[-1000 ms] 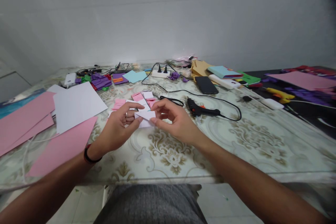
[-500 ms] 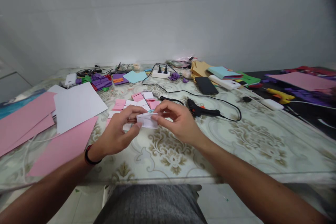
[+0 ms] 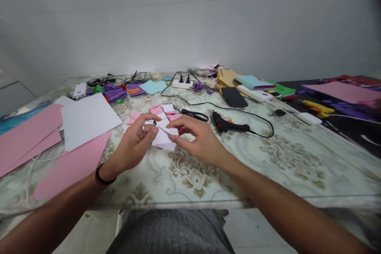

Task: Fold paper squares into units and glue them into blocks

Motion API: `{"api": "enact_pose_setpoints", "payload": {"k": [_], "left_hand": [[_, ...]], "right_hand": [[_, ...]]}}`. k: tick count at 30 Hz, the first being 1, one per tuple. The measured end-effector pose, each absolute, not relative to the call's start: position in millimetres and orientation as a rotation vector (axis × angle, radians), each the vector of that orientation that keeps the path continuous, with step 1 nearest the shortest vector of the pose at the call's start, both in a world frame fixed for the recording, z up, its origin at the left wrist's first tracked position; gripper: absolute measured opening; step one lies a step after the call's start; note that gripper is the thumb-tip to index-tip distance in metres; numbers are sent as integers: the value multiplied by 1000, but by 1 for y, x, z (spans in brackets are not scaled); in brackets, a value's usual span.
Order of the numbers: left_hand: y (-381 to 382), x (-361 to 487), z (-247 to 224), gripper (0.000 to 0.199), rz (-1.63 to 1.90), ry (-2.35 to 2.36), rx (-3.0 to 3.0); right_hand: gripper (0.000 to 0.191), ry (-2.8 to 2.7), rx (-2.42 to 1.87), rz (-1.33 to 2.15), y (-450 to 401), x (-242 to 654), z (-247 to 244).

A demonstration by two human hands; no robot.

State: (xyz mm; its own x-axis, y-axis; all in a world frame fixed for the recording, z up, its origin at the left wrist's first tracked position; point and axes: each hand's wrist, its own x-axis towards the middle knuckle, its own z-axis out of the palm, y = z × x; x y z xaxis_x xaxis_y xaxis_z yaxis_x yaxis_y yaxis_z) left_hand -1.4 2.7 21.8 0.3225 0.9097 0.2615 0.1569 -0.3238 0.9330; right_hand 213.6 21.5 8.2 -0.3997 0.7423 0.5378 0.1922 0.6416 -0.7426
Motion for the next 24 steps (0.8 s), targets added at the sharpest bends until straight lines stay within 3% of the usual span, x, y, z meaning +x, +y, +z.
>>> {"api": "enact_pose_setpoints", "payload": {"k": [3, 8, 17, 21, 24], "left_hand": [[1, -2, 22, 33, 998, 866, 1787], [3, -2, 17, 62, 936, 898, 1989], [6, -2, 20, 21, 1026, 1020, 1973], [6, -4, 22, 23, 1032, 992, 1882], [6, -4, 21, 28, 1012, 1017, 1847]], "right_hand": [[8, -1869, -798, 719, 23, 214, 9], [9, -1795, -866, 739, 22, 215, 10], [16, -1806, -846, 875, 23, 215, 10], [29, -1863, -768, 953, 21, 216, 11], [27, -1868, -812, 917, 21, 217, 10]]}}
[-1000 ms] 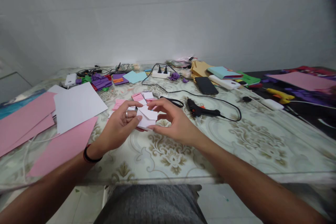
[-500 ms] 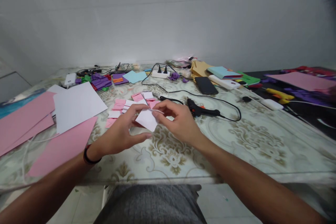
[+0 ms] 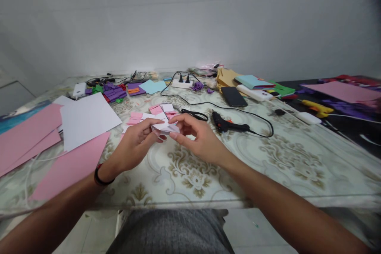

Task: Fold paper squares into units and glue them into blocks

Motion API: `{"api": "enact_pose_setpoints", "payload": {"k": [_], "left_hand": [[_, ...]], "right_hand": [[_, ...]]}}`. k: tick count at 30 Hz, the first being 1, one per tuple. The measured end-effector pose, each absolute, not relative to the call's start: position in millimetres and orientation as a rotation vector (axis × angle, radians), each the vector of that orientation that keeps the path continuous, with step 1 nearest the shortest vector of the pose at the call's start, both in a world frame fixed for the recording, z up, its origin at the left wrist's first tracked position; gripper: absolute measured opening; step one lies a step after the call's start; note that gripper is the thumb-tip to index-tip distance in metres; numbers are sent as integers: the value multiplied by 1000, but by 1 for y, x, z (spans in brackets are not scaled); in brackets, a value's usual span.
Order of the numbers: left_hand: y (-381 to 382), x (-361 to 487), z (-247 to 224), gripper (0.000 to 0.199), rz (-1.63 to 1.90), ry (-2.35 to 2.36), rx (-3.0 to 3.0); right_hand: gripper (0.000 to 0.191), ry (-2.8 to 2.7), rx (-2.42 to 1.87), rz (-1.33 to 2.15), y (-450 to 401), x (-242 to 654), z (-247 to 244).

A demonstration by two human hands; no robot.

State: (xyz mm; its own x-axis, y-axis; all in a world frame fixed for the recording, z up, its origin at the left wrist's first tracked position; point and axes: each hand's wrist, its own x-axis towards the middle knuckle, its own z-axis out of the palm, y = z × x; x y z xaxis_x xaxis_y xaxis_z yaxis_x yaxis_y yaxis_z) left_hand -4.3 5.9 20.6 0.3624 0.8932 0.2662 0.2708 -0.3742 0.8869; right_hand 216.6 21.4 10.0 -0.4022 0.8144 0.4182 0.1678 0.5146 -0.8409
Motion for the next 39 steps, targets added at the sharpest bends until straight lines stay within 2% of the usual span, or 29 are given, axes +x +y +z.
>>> {"api": "enact_pose_setpoints", "payload": {"k": [7, 13, 21, 28, 39], "left_hand": [[7, -3, 15, 30, 992, 1003, 1875], [5, -1, 21, 18, 988, 1084, 1834], [8, -1, 20, 22, 1023, 1093, 1772], [9, -2, 17, 28, 1045, 1041, 1821], [8, -6, 16, 8, 1001, 869, 1892]], "right_hand": [[27, -1861, -811, 958, 25, 218, 7], [24, -1905, -773, 951, 23, 218, 9], [20, -1875, -774, 950, 24, 217, 10], [29, -1830, -796, 1040, 28, 220, 11], [15, -1797, -922, 852, 33, 221, 8]]}}
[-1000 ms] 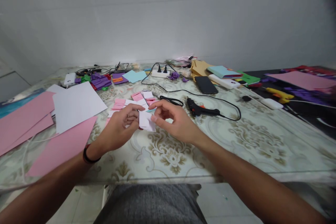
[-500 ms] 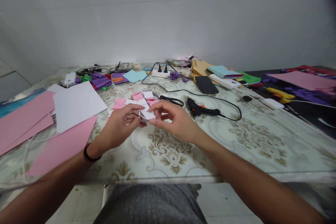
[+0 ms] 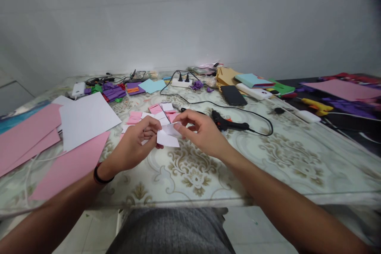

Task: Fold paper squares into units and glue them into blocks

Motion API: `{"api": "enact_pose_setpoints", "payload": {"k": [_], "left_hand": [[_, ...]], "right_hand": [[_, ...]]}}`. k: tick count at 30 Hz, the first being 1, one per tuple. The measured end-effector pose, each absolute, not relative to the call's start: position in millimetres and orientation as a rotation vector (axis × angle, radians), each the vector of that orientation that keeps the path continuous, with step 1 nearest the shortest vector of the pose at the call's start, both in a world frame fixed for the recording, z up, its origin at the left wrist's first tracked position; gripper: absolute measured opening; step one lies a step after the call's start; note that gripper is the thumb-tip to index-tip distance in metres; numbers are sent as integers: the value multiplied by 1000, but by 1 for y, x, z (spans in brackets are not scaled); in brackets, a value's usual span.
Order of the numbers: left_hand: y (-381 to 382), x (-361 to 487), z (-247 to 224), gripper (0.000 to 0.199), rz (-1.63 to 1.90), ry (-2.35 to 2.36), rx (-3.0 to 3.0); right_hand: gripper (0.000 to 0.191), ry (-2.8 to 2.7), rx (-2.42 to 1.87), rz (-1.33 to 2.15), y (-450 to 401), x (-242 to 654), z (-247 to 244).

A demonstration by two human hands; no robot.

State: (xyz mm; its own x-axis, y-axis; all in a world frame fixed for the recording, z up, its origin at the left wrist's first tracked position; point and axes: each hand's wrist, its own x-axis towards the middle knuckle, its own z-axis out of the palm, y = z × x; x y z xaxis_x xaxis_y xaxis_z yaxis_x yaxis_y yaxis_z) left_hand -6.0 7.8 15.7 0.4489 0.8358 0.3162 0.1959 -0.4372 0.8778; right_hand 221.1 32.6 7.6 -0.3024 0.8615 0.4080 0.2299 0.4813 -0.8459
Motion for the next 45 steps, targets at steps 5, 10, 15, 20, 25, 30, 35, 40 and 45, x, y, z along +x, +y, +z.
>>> {"api": "enact_pose_setpoints", "payload": {"k": [5, 10, 15, 20, 25, 30, 35, 40, 45], "left_hand": [[9, -8, 14, 9, 994, 847, 1874], [10, -8, 15, 10, 995, 894, 1950], [9, -6, 19, 13, 1051, 904, 1992], [5, -6, 26, 15, 1031, 926, 1969], [5, -6, 23, 7, 1045, 956, 1868], [9, -5, 15, 12, 1112, 893, 1736], [10, -3, 15, 17, 1162, 831, 1734], [8, -4, 20, 10, 1187, 858, 1757], [5, -7, 22, 8, 1224, 943, 1841]], "right_hand": [[16, -1817, -905, 761, 31, 220, 9], [10, -1835, -829, 620, 24, 219, 13], [7, -1839, -749, 552, 22, 219, 13], [4, -1844, -680, 512, 23, 219, 12], [5, -1845, -671, 497, 21, 219, 12], [6, -1862, -656, 488, 21, 219, 13], [5, -1888, -589, 492, 22, 220, 13], [13, -1901, -544, 631, 22, 222, 15], [19, -1848, -672, 847, 22, 222, 14]]}}
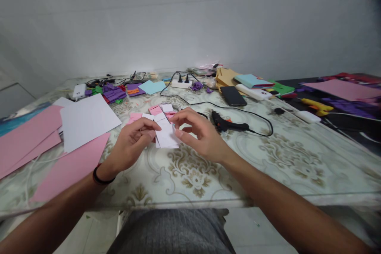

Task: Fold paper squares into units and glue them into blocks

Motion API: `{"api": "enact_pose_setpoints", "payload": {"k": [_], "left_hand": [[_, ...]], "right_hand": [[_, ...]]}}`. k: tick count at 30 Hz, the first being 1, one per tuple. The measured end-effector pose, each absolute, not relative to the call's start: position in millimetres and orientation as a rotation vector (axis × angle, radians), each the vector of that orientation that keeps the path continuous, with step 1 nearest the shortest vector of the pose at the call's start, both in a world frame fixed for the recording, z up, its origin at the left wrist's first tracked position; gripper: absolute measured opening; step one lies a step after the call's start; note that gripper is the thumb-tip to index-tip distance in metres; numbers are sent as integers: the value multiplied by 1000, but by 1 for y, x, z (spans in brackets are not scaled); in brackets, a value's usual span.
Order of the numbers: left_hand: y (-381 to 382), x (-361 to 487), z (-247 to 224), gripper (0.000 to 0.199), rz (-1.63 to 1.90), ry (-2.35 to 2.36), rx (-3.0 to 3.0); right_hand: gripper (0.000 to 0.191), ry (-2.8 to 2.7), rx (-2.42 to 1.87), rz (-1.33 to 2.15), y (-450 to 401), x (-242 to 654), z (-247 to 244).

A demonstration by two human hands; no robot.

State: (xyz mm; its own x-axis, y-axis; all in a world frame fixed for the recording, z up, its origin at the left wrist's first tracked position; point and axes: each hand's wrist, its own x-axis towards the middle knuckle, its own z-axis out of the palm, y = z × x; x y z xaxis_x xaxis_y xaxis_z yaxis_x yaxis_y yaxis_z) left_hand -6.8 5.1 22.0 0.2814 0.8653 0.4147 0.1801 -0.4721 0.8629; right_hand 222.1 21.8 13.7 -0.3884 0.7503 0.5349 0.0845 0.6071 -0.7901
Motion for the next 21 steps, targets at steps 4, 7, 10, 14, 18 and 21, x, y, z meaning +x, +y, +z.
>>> {"api": "enact_pose_setpoints", "payload": {"k": [4, 7, 10, 14, 18, 21], "left_hand": [[5, -5, 18, 15, 1200, 917, 1813], [6, -4, 14, 21, 1192, 938, 1813], [7, -5, 13, 24, 1219, 972, 1813], [8, -5, 14, 28, 1215, 970, 1781], [9, -4, 16, 29, 1203, 993, 1707], [10, -3, 18, 31, 1173, 1012, 1628]], "right_hand": [[23, -1882, -678, 896, 21, 222, 12], [21, -1901, -672, 852, 22, 222, 11], [18, -1878, -683, 832, 24, 222, 10], [17, -1805, -715, 945, 27, 220, 9], [21, -1740, -743, 1041, 29, 218, 7], [26, -1723, -732, 1041, 30, 217, 6]]}}
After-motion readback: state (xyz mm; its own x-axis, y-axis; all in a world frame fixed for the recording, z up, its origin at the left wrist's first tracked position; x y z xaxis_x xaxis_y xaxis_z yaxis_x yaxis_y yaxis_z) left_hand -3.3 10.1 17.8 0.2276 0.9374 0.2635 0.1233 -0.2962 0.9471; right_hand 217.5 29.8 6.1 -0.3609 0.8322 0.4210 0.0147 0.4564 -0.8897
